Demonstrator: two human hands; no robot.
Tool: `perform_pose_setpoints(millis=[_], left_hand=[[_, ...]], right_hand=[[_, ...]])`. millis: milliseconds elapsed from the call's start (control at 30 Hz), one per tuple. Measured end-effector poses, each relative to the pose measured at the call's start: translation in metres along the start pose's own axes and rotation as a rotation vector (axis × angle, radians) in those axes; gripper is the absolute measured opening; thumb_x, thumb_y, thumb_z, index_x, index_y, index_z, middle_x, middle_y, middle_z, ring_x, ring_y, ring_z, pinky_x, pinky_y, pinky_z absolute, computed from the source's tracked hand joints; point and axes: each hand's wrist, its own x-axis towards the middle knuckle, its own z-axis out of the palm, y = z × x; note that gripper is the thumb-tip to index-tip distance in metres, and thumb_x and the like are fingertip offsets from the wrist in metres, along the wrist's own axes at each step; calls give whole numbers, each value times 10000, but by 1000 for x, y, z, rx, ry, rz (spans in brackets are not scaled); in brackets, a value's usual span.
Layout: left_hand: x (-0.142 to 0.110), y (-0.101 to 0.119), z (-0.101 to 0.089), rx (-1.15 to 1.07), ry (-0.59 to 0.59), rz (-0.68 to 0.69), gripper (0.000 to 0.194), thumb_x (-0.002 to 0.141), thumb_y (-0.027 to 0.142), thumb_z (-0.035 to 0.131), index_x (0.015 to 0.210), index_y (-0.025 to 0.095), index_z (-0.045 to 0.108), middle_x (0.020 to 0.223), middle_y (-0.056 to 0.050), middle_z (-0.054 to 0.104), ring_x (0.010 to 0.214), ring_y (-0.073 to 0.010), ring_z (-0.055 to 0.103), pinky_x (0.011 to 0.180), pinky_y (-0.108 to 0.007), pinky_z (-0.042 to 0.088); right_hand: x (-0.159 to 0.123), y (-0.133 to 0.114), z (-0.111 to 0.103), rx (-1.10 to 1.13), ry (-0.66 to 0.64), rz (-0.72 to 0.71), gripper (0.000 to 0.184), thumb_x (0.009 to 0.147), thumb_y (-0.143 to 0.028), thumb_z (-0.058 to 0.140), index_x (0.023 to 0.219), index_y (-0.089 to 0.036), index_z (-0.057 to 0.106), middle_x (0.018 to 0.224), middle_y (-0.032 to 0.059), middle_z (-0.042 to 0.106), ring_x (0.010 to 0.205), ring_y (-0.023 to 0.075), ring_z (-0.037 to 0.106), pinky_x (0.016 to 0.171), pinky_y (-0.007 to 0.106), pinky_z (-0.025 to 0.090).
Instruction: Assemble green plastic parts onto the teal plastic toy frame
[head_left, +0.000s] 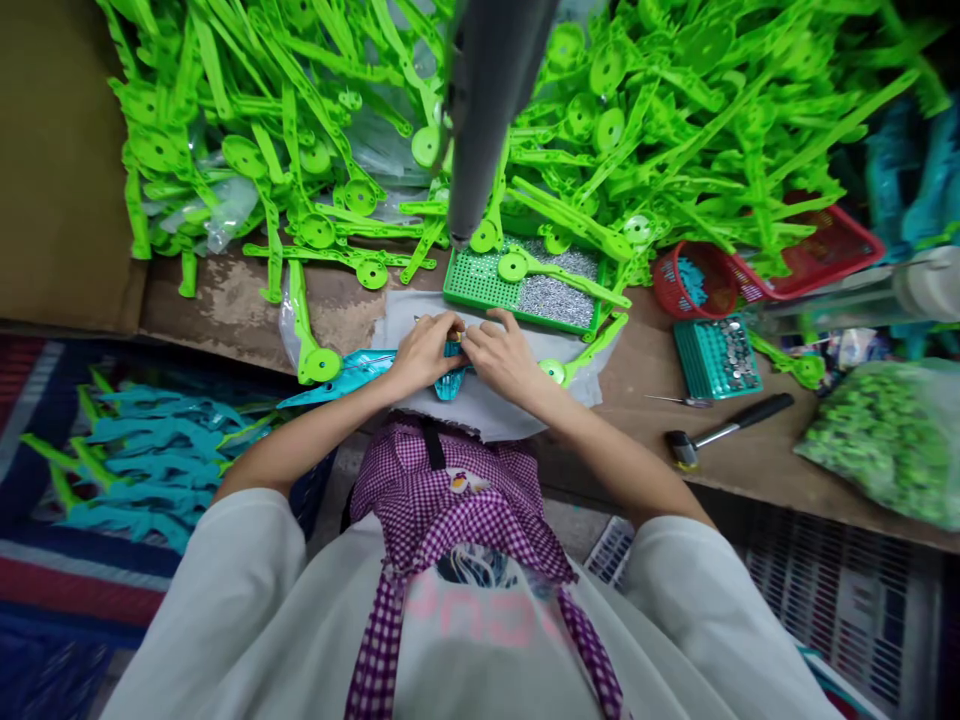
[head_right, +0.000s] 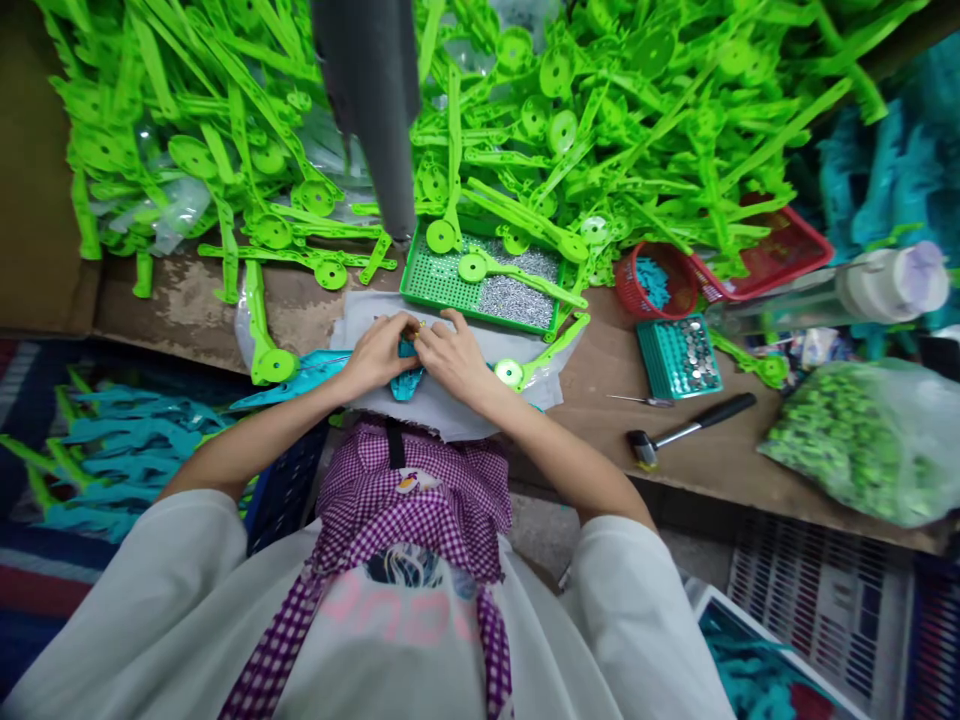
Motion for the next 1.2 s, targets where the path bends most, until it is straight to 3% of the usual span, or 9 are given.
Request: perform_pose_setpoints(millis=[167,267,400,467,633,733,833,1000,1200], left_hand=[[-3,2,-1,17,6,-20,370,781,153,747,1094,206,557,1039,-58,682,1039,-285,602,858,-410,508],[-4,3,-2,30,-3,-43,336,797,95,676,1089,211,558,1049,-74,675,1042,-299,603,843,-417,514],[-4,3,-2,8,23,-62,286,827,129,667,1075,216,554,1017,-76,666,1030,-297,608,841,-416,509],[-3,3,-2,-13,12,-54,332,799,209,750,1057,217,542,1008,-63,670,1027,-290,607,854,-414,504],[-3,0,-1,-15,-4,-44,407,778,315,812,1049,230,520,1030,-34,675,1028,-254,594,867,-378,485],[-3,1,-1,4,-6,-37,405,790,318,809,1072,222,534,1062,-39,676,1037,-247,584,881,-366,475],[-4,4,-4,28,-20,-8,365,826,321,784,1107,228,570,1062,-35,681,1039,-250,575,884,-365,468],[-2,7,-7,125,-82,24,290,889,348,719,1153,251,653,1077,-50,662,1059,-275,557,897,-395,464],[-2,3,-5,179,-113,148,301,954,325,632,1244,314,711,1249,-75,599,1127,-283,515,958,-435,464]], right_hand=[[9,-9,-4,-9,-39,-67,403,975,-100,338,1117,-185,705,1024,117,700,996,285,567,1120,561,333],[18,-19,-3,-60,-119,-78,401,962,-73,345,1068,-143,725,1054,168,697,1035,311,549,980,515,420],[21,-15,-3,-14,-167,-59,360,976,-87,373,1017,-129,728,1021,173,692,986,290,554,842,443,421],[14,-1,-5,116,-120,-12,305,1005,-160,410,1018,-164,715,987,126,689,922,253,565,818,407,414],[0,25,-1,546,-73,267,199,975,-342,574,882,-204,682,883,45,669,777,178,578,706,323,398],[3,23,6,577,-53,346,151,929,-337,643,855,-207,661,854,34,670,764,178,578,700,318,382],[0,22,7,580,50,371,154,920,-366,662,901,-213,667,890,42,684,816,198,605,755,343,413],[-30,21,2,673,402,403,290,993,-478,525,1011,-239,688,982,61,714,936,217,645,866,390,478],[-69,0,7,392,464,459,298,986,-466,544,1032,-237,729,1036,88,717,1036,259,651,988,478,417]])
